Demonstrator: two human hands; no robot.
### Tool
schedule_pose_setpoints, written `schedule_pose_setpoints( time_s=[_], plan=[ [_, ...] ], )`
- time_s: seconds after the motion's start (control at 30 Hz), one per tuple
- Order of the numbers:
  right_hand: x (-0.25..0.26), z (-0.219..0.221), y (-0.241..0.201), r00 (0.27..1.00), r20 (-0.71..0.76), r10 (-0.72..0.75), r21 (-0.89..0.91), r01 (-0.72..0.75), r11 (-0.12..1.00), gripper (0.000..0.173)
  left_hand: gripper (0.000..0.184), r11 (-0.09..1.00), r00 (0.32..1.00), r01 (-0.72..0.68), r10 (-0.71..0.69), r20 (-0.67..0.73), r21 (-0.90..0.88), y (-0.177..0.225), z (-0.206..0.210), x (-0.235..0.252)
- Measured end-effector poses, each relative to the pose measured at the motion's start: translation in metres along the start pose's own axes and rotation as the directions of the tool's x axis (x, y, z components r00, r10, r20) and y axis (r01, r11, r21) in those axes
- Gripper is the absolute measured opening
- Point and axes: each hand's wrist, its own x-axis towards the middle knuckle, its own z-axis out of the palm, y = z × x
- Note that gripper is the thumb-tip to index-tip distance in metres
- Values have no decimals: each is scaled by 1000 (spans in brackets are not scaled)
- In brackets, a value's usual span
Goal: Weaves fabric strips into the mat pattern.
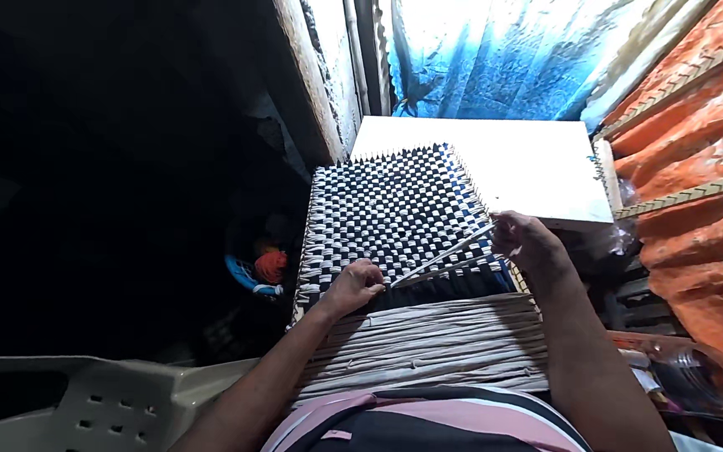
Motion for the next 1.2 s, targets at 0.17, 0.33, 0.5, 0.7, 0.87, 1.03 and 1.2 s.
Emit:
schedule_pose_setpoints(
  time_s=[0.17, 0.33, 0.5, 0.7, 0.87, 1.03, 1.2],
  plan=[
    [-13, 4, -15, 996, 76, -42, 60, 38, 997, 32, 18, 999, 999, 1, -3, -40, -42, 27, -11, 3],
    [-16, 6, -20, 993, -43, -113, 18, 114, 993, 25, 23, 994, 989, 64, -51, 140, -90, 31, -7, 19],
    [-23, 9, -22, 992, -5, -125, -101, 124, 987, 28, 14, 995, 990, 94, -92, 102, -19, 27, 10, 28],
    [-54, 26, -52, 946, 234, -224, -38, 239, 970, 28, 17, 989, 978, -139, 128, -163, -58, 80, -6, 23],
    [-81, 77, -71, 906, 326, -269, -36, 296, 954, 19, 24, 956, 910, -291, 292, -294, 45, 138, -14, 31],
    [-88, 120, -78, 872, 322, -369, -127, 426, 896, 11, 14, 954, 941, -172, 86, -327, -245, 173, -48, 19],
    [-73, 133, -46, 894, 312, -322, -208, 395, 895, 19, 13, 968, 883, -127, 10, -470, -218, 152, -97, 10]
  ],
)
